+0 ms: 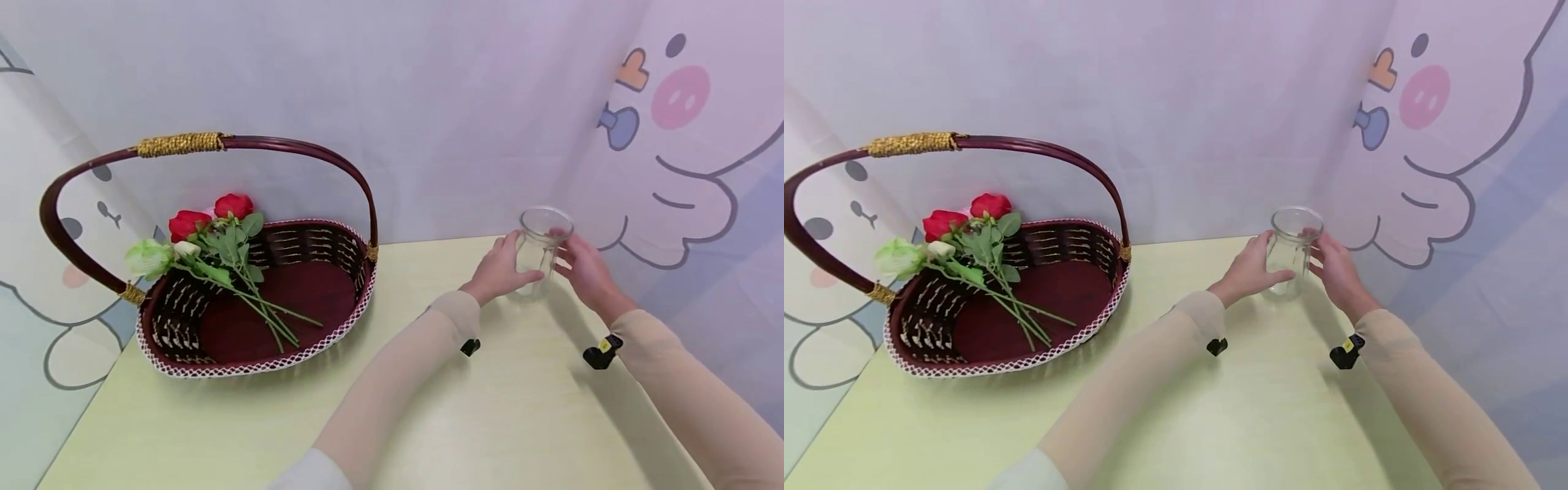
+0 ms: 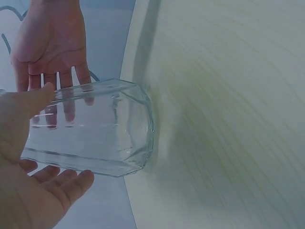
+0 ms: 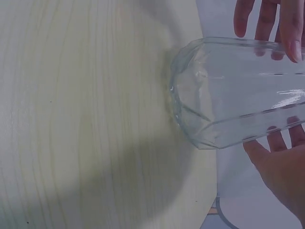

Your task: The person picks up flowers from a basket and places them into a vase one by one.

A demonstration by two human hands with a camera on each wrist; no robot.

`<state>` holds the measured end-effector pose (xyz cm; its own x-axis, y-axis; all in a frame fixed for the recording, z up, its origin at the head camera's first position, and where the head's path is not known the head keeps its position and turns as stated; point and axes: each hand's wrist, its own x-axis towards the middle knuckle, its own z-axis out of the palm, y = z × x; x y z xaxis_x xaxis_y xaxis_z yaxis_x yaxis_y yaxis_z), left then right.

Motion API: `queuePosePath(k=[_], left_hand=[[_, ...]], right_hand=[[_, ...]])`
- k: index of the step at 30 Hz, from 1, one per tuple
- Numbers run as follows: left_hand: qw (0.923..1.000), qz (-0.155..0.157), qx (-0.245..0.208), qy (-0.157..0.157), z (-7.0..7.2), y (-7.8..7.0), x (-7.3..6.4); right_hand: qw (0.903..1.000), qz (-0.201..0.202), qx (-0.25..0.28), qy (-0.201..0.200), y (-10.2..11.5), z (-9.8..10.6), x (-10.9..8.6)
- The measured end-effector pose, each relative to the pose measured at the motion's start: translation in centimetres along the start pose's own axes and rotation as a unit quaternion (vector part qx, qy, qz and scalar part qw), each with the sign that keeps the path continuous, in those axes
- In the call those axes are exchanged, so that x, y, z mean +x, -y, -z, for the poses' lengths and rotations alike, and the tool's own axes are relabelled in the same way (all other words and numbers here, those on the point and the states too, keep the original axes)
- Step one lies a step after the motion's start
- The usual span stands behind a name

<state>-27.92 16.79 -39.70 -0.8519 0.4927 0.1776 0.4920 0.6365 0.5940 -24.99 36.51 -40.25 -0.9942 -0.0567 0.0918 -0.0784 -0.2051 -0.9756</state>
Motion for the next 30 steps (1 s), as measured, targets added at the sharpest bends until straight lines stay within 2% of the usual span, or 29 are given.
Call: queuePosePath(k=[6, 12, 22, 24, 30], left_hand=[[0.9994, 0.008, 0.029, -0.018, -0.6, 0.2, 0.4], [0.9983, 0.020, 0.054, -0.006, -1.1, 0.9, 0.0], [0.9977, 0.018, 0.060, 0.025, -0.2, 0.7, 0.5], [0.9975, 0.018, 0.060, 0.031, 0.0, 1.0, 0.5], [0.9974, 0.006, 0.043, 0.058, 1.1, 2.6, 0.2]], right_hand=[[0.9998, -0.001, -0.018, 0.003, 0.1, -0.1, 0.0], [0.9994, 0.004, -0.030, 0.015, -0.9, 0.3, 0.0], [0.9976, 0.020, 0.011, 0.066, -1.1, 1.1, -0.1], [0.9966, 0.017, 0.018, 0.078, -1.1, 1.1, -0.1], [0.9946, 0.002, -0.012, 0.104, -1.4, 0.6, -0.3]])
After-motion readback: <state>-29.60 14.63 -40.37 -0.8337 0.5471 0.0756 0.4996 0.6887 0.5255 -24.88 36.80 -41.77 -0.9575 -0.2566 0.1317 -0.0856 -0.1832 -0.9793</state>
